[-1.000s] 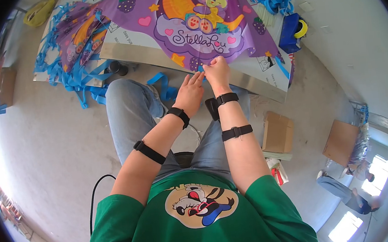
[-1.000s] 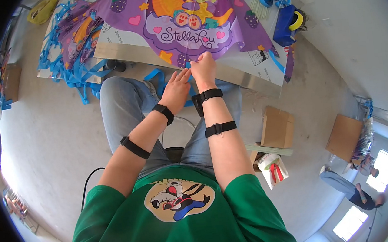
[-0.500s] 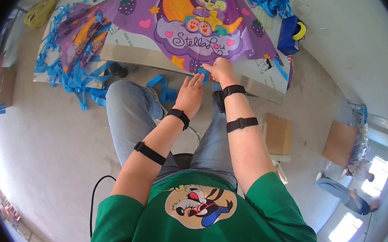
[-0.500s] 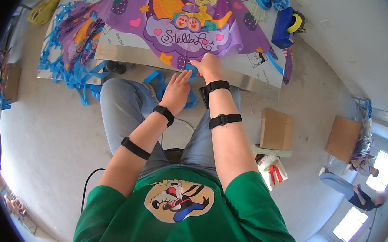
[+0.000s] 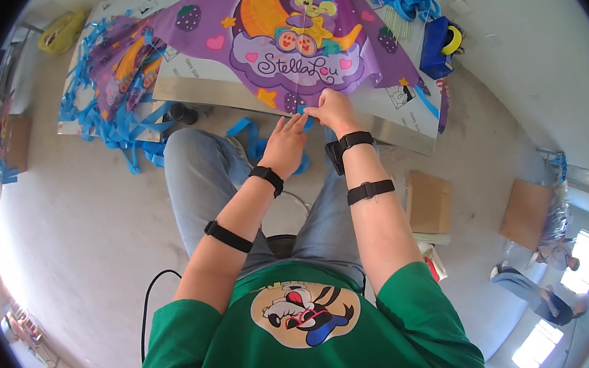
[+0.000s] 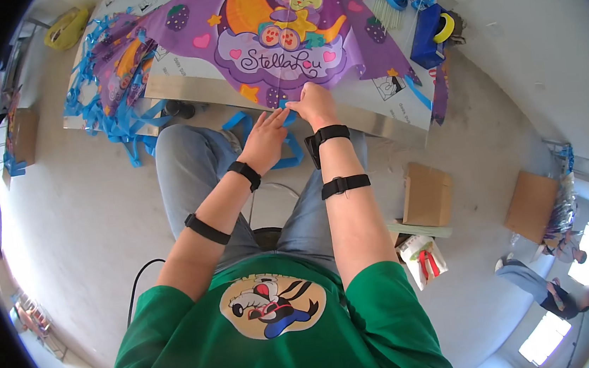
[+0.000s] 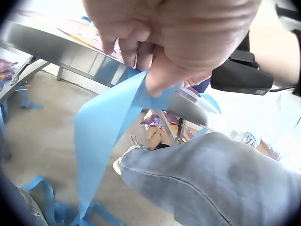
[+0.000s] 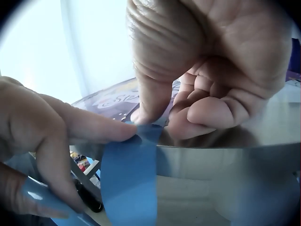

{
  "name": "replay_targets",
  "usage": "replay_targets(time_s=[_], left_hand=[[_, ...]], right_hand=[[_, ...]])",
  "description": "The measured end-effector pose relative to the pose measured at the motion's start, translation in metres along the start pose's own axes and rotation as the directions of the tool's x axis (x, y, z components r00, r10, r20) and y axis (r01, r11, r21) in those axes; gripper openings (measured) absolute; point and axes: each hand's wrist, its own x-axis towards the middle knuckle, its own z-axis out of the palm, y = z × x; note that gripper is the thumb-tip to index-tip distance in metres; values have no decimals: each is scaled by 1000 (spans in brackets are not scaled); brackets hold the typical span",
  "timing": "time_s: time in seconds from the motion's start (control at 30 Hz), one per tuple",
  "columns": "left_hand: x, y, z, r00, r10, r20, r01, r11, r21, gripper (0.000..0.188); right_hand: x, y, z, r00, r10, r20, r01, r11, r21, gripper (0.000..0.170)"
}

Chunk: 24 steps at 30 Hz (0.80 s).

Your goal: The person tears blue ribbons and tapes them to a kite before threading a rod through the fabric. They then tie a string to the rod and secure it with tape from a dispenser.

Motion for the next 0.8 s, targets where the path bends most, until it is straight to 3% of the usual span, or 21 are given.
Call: replay_targets(time_s=[0.07,0.13,0.17,0.23,0.27,0.3,0.33,0.37,0.4,0.43,0.47,0.5,0.57,0.6,0.67,0.73,0.8], left_hand=[[-1,-5,-1,1000,12,-8,-12,999,-43,11],[-4,-7,-6,986,61,-156,-79,991,-109,16],[-6,-6,-6,986,62,-153,-78,991,-104,16],[-11,2,-17,945,-253,-209,100,829,-550,10],[-12,4,-17,946,-247,-208,98,834,-544,10],[-13,7,-19,905,-391,-169,123,620,-775,9],[-14,9,-22,854,-513,-87,112,344,-932,9],[-16,10,-25,854,-512,-92,108,349,-931,9],[-18,16,-38,853,-521,28,143,181,-973,10],[-20,21,-48,847,-510,151,179,7,-984,12],[-22,25,-52,844,-515,152,181,6,-984,12],[-21,28,-54,853,-504,135,127,-50,-991,12],[-20,37,-64,864,-490,115,74,-102,-992,13],[-20,44,-73,857,-500,120,65,-127,-990,13],[-22,49,-78,852,-509,124,55,-148,-987,13],[-25,48,-81,862,-494,117,32,-177,-984,13],[-29,48,-85,873,-466,145,64,-184,-981,14]], right_hand=[[-4,-7,-5,995,96,21,-98,982,161,38],[-1,-5,-2,997,79,-4,-78,991,107,37],[0,-4,1,998,66,-23,-65,997,48,36],[-1,-3,-1,993,115,19,-116,980,159,34],[-2,-2,-3,986,155,66,-167,952,257,32],[-6,-2,-5,986,152,62,-163,951,264,32],[-12,-1,-6,993,106,53,-118,911,395,28],[-19,-1,-6,997,60,39,-72,854,516,24],[-31,-6,-8,998,56,39,-68,854,516,24],[-49,-16,-11,999,-36,25,6,668,744,22],[-66,-23,-10,993,-118,-13,61,418,906,19],[-80,-25,-6,993,-120,-12,61,417,907,19],[-103,-28,-1,977,-209,-39,91,247,965,17],[-115,-32,-4,977,-209,-43,95,245,965,17],[-135,-43,-13,982,-173,-74,143,431,891,14],[-142,-41,-14,980,-178,-83,156,451,879,11],[-151,-41,-18,979,-172,-108,186,547,817,8]])
